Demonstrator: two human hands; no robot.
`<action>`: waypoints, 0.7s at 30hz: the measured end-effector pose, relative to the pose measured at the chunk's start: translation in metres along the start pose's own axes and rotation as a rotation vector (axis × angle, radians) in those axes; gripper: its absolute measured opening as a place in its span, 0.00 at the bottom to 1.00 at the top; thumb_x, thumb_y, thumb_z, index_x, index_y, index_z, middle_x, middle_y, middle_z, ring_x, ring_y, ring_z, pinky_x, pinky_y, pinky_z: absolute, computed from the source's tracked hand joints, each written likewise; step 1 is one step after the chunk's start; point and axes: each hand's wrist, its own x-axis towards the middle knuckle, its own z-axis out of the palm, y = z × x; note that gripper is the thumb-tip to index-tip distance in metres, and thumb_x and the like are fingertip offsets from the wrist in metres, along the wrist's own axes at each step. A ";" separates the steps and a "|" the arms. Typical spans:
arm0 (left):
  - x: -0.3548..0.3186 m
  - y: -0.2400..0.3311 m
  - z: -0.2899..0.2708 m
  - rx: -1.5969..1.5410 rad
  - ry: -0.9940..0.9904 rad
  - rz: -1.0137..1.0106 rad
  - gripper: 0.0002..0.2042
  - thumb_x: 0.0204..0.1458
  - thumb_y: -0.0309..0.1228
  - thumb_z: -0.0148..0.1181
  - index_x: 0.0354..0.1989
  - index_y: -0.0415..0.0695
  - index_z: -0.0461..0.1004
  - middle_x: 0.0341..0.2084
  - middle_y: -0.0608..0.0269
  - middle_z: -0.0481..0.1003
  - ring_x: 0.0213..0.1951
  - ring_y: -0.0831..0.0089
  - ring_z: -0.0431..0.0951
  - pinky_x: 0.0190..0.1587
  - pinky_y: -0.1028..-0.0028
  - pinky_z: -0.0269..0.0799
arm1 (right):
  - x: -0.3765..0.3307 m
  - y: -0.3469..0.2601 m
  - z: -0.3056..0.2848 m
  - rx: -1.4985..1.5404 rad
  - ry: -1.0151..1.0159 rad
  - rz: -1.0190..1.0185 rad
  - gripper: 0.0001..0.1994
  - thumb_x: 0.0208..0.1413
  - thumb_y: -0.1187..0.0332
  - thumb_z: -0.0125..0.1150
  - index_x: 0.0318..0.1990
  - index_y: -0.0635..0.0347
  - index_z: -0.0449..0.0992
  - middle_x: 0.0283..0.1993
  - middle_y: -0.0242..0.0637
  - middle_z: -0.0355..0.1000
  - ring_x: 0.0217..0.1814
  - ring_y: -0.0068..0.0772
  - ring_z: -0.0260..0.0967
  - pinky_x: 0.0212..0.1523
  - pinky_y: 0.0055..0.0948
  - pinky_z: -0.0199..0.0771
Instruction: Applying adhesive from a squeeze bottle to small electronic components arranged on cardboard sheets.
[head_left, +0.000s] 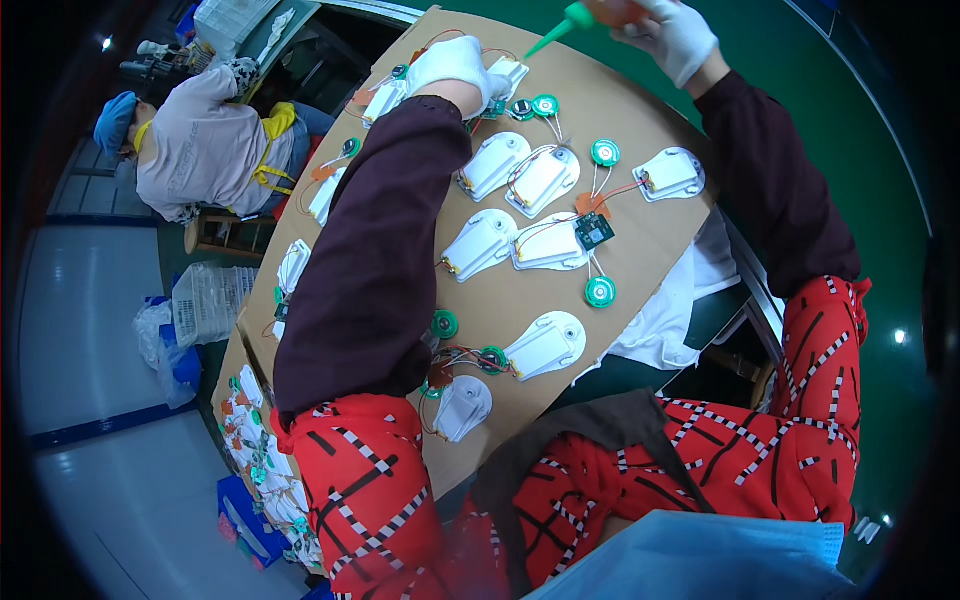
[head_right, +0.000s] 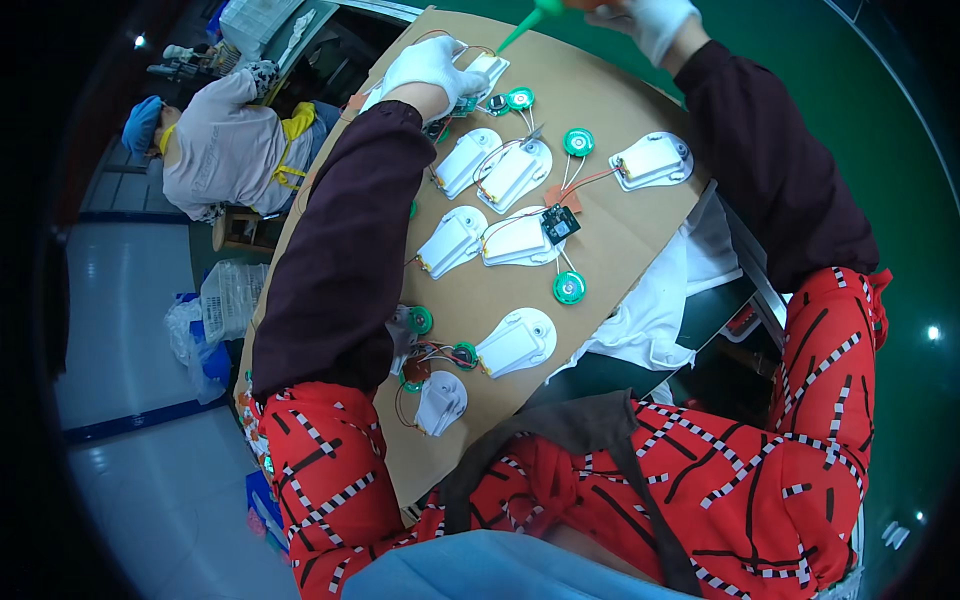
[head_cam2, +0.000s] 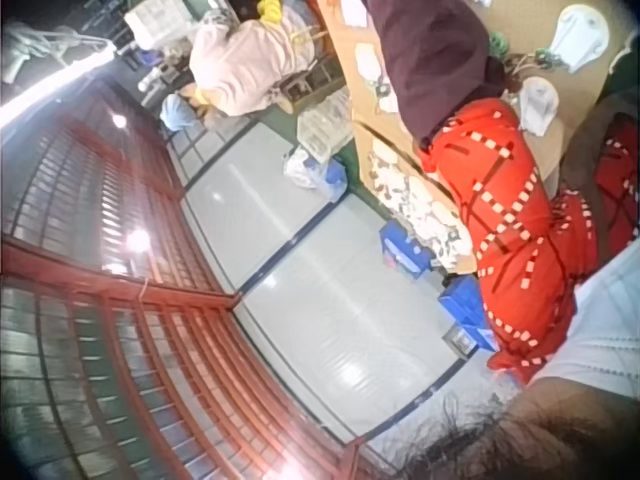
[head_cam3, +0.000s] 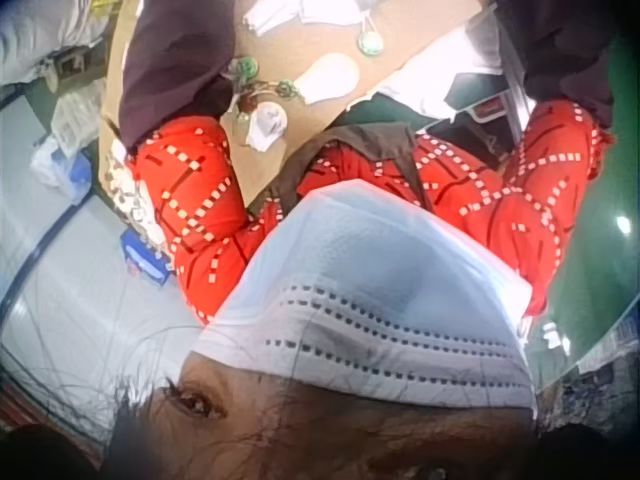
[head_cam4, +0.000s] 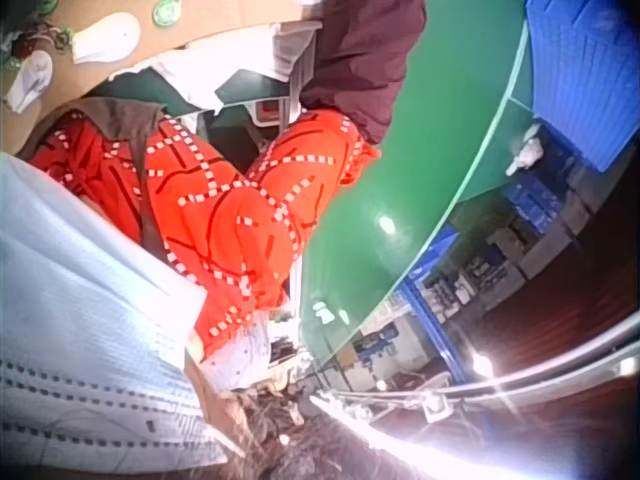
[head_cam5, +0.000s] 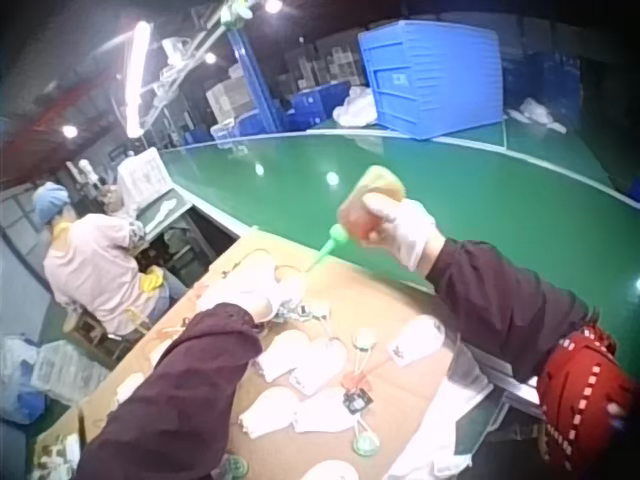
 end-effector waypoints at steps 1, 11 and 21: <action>-0.002 -0.004 0.002 0.016 0.002 -0.006 0.32 0.40 0.47 0.67 0.56 0.47 0.73 0.46 0.52 0.77 0.47 0.60 0.78 0.52 0.66 0.71 | 0.000 -0.007 -0.002 0.095 0.183 0.169 0.14 0.58 0.59 0.59 0.46 0.56 0.73 0.37 0.34 0.76 0.22 0.26 0.69 0.30 0.32 0.77; 0.026 -0.031 0.013 0.078 0.046 0.091 0.31 0.49 0.59 0.53 0.53 0.47 0.74 0.48 0.51 0.76 0.52 0.54 0.75 0.54 0.64 0.68 | -0.086 -0.067 -0.057 0.001 0.032 -0.340 0.14 0.65 0.62 0.45 0.52 0.58 0.68 0.46 0.34 0.72 0.45 0.33 0.71 0.47 0.33 0.75; 0.089 -0.064 0.045 0.354 0.035 -0.219 0.31 0.53 0.62 0.43 0.58 0.57 0.71 0.57 0.53 0.68 0.61 0.53 0.62 0.61 0.58 0.60 | -0.205 0.002 -0.072 0.441 0.316 0.421 0.16 0.61 0.57 0.55 0.49 0.57 0.71 0.43 0.32 0.76 0.42 0.27 0.75 0.41 0.31 0.79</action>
